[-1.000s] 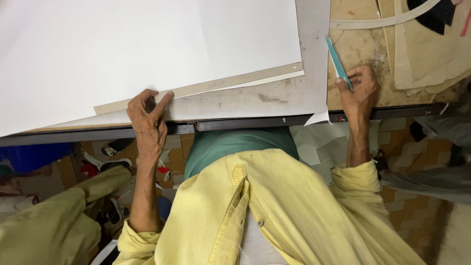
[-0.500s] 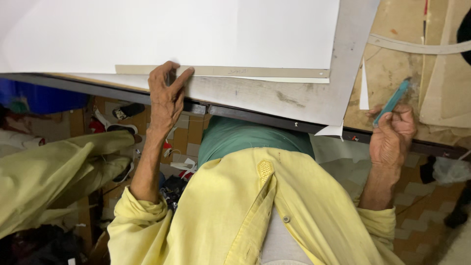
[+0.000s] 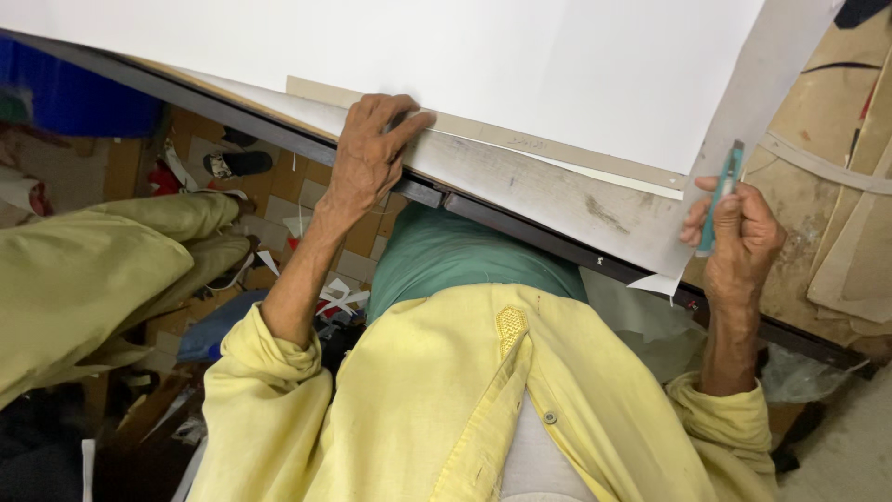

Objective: The person measures and cuts a large white sheet of fabric on a work table using a ruler and a utility knife. They align the ruler, draw straight lines, and cut along the edges to produce rectangular pieces. The person also handles smaller fabric strips and a roll of tape during the process.

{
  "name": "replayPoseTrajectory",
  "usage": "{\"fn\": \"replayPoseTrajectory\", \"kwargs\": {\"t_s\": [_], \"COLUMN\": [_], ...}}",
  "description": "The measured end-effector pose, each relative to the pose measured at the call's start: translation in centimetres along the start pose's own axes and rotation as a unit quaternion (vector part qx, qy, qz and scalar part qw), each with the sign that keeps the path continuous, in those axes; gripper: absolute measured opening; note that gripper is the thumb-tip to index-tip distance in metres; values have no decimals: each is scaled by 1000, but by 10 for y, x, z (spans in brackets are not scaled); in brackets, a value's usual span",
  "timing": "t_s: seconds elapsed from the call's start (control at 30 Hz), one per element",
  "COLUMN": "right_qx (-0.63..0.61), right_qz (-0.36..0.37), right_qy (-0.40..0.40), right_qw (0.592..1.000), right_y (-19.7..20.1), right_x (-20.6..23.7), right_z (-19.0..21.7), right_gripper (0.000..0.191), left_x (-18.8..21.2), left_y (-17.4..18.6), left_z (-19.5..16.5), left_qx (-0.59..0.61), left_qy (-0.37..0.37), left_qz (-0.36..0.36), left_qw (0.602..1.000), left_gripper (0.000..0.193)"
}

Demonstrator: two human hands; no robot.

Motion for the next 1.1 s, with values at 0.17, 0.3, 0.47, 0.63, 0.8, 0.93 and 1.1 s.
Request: {"fn": "replayPoseTrajectory", "kwargs": {"t_s": [0.17,0.3,0.47,0.63,0.8,0.93,1.1], "right_qx": [188,314,450,577,585,552,570], "right_qz": [85,154,276,345,369,383,368], "right_qy": [49,45,189,233,335,360,384], "right_qw": [977,936,828,703,640,647,626], "right_y": [-90,-167,-250,-295,-308,-300,-292], "right_x": [-24,-50,-67,-86,-97,-97,-93], "right_z": [63,95,119,106,89,79,74], "right_gripper": [23,23,23,35,46,47,45], "left_x": [1,12,27,29,31,32,32], "left_y": [3,0,-1,-3,-8,-17,-30], "left_z": [35,56,69,69,56,40,17], "left_qx": [42,72,117,126,110,84,46], "left_qy": [-20,-17,7,35,60,113,142], "left_qz": [-49,-78,-103,-116,-157,-193,-250], "left_qw": [998,994,988,985,980,971,957], "left_gripper": [29,28,28,28,28,29,31]}}
Point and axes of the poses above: each hand's wrist, its own x-axis away from the middle knuckle, its own y-axis out of the back of the hand, z = x × y, the point moved 5 cm from there along -x, towards the middle knuckle, and after that the axes turned 15 degrees about -y, right-handed, at the moved point
